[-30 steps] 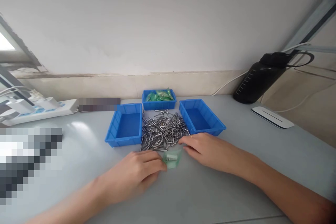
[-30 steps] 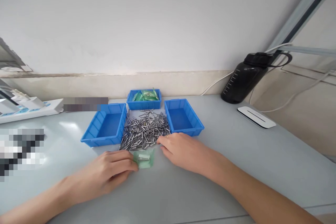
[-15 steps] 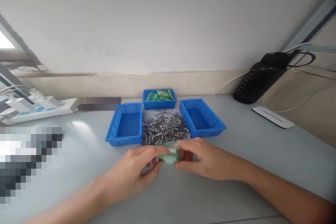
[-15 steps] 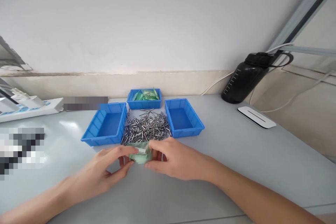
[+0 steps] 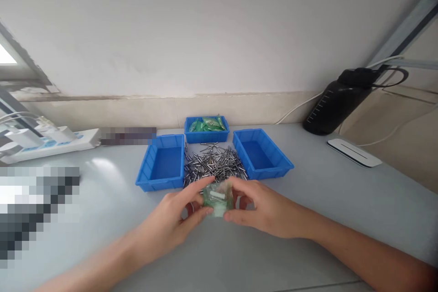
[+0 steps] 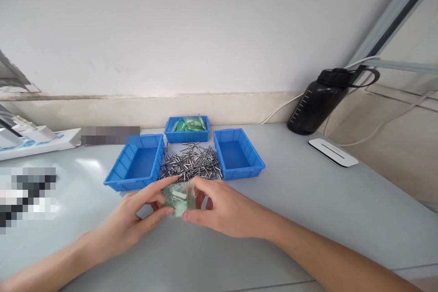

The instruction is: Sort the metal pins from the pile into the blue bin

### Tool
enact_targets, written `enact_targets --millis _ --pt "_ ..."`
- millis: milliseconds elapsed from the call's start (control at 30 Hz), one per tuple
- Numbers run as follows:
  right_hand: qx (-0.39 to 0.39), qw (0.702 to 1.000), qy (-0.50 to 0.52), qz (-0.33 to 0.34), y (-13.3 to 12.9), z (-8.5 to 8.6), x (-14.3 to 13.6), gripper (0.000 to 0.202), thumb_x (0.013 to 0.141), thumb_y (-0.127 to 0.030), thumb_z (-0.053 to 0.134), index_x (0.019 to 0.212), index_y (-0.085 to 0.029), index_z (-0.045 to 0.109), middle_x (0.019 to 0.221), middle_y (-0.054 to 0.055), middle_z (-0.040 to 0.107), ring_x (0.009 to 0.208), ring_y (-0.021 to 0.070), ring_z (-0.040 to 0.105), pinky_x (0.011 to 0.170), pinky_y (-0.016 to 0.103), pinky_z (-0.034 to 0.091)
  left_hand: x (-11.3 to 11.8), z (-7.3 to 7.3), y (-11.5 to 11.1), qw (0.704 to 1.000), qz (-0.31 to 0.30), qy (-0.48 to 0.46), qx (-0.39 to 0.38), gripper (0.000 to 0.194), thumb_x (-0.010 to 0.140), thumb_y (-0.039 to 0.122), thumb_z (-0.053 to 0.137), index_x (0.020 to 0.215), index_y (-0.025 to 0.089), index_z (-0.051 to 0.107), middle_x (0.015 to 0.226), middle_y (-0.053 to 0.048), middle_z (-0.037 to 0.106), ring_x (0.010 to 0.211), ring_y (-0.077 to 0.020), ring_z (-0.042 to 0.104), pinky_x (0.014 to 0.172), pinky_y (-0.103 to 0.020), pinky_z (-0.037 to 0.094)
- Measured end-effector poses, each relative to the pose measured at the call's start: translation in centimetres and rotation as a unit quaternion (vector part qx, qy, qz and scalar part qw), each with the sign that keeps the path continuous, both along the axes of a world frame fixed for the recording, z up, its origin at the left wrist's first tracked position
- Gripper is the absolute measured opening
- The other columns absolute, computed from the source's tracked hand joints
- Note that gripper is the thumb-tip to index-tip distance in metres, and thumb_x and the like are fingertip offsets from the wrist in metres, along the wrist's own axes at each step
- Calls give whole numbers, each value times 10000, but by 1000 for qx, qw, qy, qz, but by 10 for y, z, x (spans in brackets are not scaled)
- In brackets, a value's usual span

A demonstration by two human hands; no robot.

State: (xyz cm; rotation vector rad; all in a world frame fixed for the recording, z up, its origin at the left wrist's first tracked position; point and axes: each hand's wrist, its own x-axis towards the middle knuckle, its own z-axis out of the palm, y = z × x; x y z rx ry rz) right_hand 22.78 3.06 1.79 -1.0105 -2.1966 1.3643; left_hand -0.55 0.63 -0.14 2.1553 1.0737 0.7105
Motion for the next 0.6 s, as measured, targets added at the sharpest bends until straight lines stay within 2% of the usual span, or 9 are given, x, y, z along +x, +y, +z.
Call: enact_targets --millis 67,100,133,267,333,400,500,600 --pt "-10 999 49 -23 0 -3 -1 511 846 -319 656 1291 -329 406 941 -44 580 812 125 566 728 264 473 1 1 0 1000 0 -3 -1 479 948 218 452 1382 382 333 759 74 585 655 -106 538 649 -213 463" --pt "-10 998 61 -25 1 -4 -1 598 842 -303 663 1345 -351 343 955 -44 582 839 128 571 745 269 479 1 1 0 1000 -1 -3 -2 472 948 218 450 1377 379 342 757 74 586 652 -108 535 645 -214 460" --pt "-2 998 61 -22 1 -5 -1 604 844 -298 662 1352 -360 341 962 -42 588 857 132 573 755 272 481 2 1 0 1000 -2 -4 -3 463 948 217 446 1372 377 352 755 73 588 651 -110 535 644 -216 458" --pt "44 998 33 -13 2 -4 -2 365 878 -305 619 1224 -334 507 983 -36 628 847 135 583 759 281 475 3 2 -1 999 -1 -30 -25 445 945 212 438 1362 352 367 737 72 604 655 -118 538 638 -217 454" --pt "61 998 28 -19 1 -4 -2 341 891 -306 601 1219 -319 512 935 -42 639 807 130 588 750 278 473 4 3 0 997 16 -57 -54 472 936 223 462 1378 331 336 738 73 622 660 -120 553 637 -215 457" --pt "84 996 18 -26 1 -3 -2 346 897 -322 593 1231 -302 504 885 -43 642 769 129 588 721 268 472 5 5 0 993 34 -72 -89 424 925 244 494 1334 304 394 728 72 637 660 -119 567 641 -213 458" --pt "133 990 8 -32 0 -5 -1 268 947 -336 509 1210 -285 520 875 -35 653 726 121 577 665 250 457 6 7 2 989 37 -62 -126 130 918 268 520 1029 247 583 696 60 642 648 -114 563 629 -205 444" --pt "177 983 -2 -40 0 -9 0 222 972 -338 457 1174 -289 535 890 -29 653 720 117 575 616 237 436 8 8 3 990 29 -58 -129 108 921 273 517 856 219 585 701 50 627 643 -109 538 600 -197 428"
